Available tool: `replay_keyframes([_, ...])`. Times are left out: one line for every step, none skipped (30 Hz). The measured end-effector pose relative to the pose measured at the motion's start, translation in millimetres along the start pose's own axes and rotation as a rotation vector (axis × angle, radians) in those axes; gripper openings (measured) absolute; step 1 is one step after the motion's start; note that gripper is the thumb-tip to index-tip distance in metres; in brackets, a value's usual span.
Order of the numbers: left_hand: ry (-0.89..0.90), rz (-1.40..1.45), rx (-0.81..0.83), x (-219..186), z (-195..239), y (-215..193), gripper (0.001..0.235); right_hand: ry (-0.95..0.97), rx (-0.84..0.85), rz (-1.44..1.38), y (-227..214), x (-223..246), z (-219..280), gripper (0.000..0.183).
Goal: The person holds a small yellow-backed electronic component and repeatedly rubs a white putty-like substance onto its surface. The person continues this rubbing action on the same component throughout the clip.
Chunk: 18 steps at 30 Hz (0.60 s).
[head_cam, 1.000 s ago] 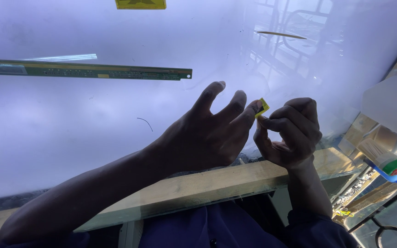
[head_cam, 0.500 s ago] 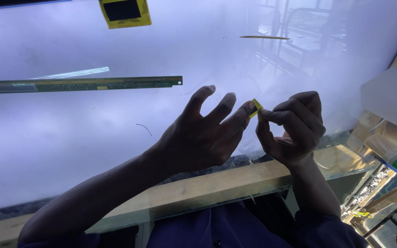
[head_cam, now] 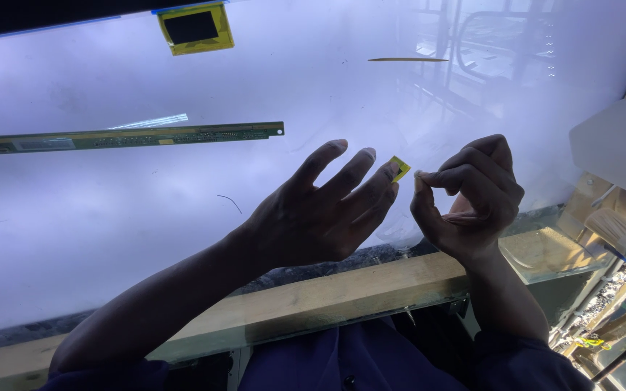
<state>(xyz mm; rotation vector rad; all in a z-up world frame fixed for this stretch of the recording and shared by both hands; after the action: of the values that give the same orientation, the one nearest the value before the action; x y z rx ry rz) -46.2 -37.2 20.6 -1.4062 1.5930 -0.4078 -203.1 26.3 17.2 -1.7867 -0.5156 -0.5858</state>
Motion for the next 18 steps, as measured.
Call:
replay_keyframes([0.004,-0.011,0.021,0,0,1,0.015,-0.011,0.013,0.004,0,1,0,0.022])
replay_keyframes([0.006,-0.012,0.021,0,0,1,0.015,-0.012,0.012,0.004,0,1,0,0.022])
replay_keyframes([0.019,-0.071,0.07,0,0,5,0.018,-0.004,0.013,0.008,0,1,0,0.019])
replay_keyframes([0.031,-0.127,0.118,0,1,8,0.022,0.005,0.016,0.012,0,1,0,0.017])
replay_keyframes([0.031,-0.128,0.117,0,2,8,0.022,0.004,0.016,0.013,1,1,0,0.017])
replay_keyframes([0.028,-0.125,0.13,0,2,9,0.022,0.005,0.017,0.025,1,1,0,0.017])
replay_keyframes([0.025,-0.123,0.143,0,3,10,0.022,0.006,0.017,0.036,2,2,0,0.018])
replay_keyframes([0.021,-0.123,0.143,1,4,10,0.022,0.004,0.021,0.035,2,2,0,0.018])
replay_keyframes([0.018,-0.113,0.15,1,4,10,0.022,-0.006,0.023,0.045,3,3,-1,0.017])
replay_keyframes([0.017,-0.104,0.156,2,5,10,0.022,-0.018,0.023,0.055,4,3,-1,0.017])
replay_keyframes([0.014,-0.105,0.155,1,4,10,0.022,-0.019,0.026,0.055,4,2,-2,0.017])
replay_keyframes([0.002,-0.108,0.149,2,4,9,0.024,-0.052,0.056,0.067,6,3,-2,0.016])
replay_keyframes([-0.009,-0.111,0.144,2,3,9,0.025,-0.085,0.086,0.08,7,3,-2,0.016])
replay_keyframes([-0.011,-0.11,0.144,2,3,9,0.025,-0.084,0.088,0.08,7,3,-2,0.016])
replay_keyframes([-0.023,-0.094,0.146,2,3,10,0.025,-0.099,0.092,0.084,7,2,-1,0.016])
replay_keyframes([-0.032,-0.075,0.15,2,3,11,0.026,-0.11,0.095,0.089,7,3,0,0.015])
replay_keyframes([-0.03,-0.071,0.152,2,3,11,0.026,-0.106,0.094,0.09,8,2,0,0.015])
replay_keyframes([-0.044,-0.05,0.133,3,2,10,0.024,-0.119,0.079,0.082,7,1,0,0.016])
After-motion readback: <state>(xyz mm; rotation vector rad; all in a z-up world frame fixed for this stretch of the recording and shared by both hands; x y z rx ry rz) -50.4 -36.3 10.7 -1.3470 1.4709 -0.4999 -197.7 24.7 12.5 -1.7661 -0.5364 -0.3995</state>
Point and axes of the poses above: each hand's wrist, its own z-axis away from the middle knuckle, its own y-axis out of the palm, x = y × z, the point moved 5 cm from there along -z, towards the middle knuckle, and after that the axes turned 7 degrees about z, right-handed, at the moved point
